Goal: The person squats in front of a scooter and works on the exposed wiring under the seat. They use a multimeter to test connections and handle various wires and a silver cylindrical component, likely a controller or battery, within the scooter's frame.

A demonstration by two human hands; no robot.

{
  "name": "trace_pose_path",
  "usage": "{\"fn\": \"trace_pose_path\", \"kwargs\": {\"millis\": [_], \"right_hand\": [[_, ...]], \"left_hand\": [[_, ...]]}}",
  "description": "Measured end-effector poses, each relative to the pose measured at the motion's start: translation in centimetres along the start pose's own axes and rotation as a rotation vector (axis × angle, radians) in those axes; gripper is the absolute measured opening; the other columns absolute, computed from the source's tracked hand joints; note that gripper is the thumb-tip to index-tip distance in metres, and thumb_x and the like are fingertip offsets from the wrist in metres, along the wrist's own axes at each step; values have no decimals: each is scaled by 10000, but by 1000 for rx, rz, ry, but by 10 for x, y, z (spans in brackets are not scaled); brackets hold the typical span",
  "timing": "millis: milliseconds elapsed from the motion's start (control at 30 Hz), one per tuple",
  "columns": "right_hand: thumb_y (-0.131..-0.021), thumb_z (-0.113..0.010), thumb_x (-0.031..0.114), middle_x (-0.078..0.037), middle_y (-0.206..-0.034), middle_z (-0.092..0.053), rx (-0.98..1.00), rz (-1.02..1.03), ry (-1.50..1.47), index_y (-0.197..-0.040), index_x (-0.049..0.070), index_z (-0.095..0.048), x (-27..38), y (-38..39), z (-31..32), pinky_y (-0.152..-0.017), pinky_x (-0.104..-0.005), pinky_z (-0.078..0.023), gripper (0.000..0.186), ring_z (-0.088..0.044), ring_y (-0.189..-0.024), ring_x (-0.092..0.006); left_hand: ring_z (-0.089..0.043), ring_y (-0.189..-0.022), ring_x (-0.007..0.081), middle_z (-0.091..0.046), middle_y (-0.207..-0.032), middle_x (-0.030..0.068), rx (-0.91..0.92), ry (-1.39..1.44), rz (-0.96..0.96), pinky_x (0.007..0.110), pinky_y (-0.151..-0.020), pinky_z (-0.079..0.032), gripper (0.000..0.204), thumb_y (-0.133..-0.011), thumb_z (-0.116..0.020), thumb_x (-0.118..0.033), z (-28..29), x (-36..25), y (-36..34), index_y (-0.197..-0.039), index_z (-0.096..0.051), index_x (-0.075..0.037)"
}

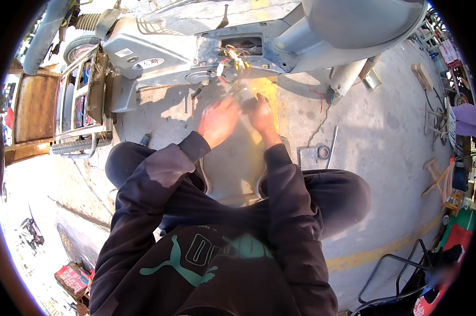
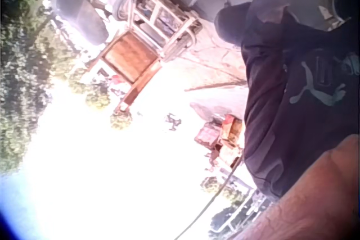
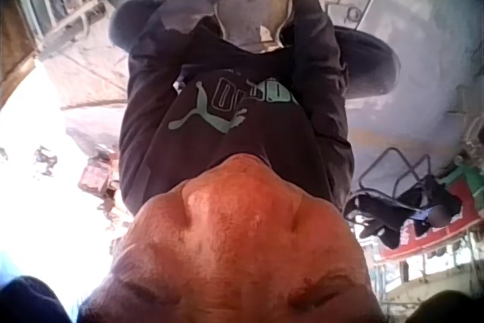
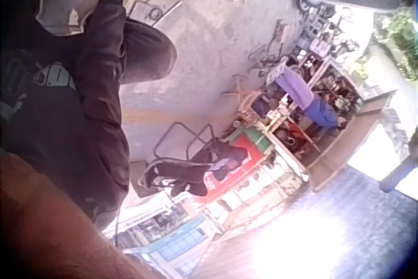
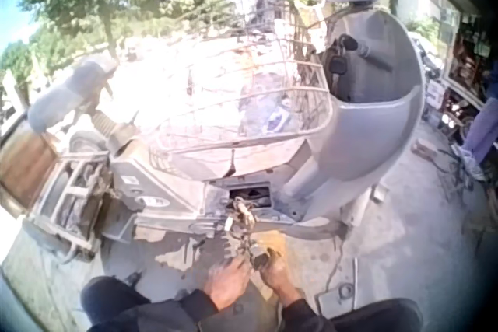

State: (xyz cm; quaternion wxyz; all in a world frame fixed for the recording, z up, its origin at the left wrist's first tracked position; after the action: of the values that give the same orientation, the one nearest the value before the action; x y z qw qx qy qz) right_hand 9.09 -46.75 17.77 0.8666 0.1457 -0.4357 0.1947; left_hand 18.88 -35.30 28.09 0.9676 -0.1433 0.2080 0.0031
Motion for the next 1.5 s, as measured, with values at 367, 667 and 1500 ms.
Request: {"fn": "trace_pose_path", "kwargs": {"millis": [367,667,1500], "right_hand": [[-845,-700,274,-135,-1054,-677,-281,369,546,-1084,56,-693,161,-42,28,-862,-453,-525,323,-639,-1022,-337],[-898,-704,304,-153,-860,-706,-475,-112,-140,-973,-11,-700,12,-53,81,-746,-434,-512,324,-670,-802,-324],[-959,-696,252,-21,-853,-690,-245,-238,-663,-1052,5,-690,-13,-27,47,-601,-254,-459,264,-594,-705,-98]], "left_hand": [[-623,-792,317,-586,-933,142,50,-71,24,429,-672,-514,156,-841,-568,-77,-27,-4,-6,-962,-634,-3],[-601,-988,351,-550,-1116,153,151,-90,12,479,-771,-548,243,-804,-606,-58,-34,-8,0,-1033,-620,23],[-629,-1023,299,-612,-1148,43,-29,-64,159,441,-811,-540,186,-899,-659,-197,-1,28,-2,-1008,-705,-53]]}}
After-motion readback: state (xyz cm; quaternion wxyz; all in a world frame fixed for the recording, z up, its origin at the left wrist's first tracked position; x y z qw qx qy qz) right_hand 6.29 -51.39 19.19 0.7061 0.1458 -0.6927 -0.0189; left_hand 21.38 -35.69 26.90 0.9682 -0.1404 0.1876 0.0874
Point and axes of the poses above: each hand's wrist, its own y-axis away from the middle knuckle, its own z-axis out of the back of the hand, x = y × z, the point moved 8 cm from there along -y, towards the middle knuckle
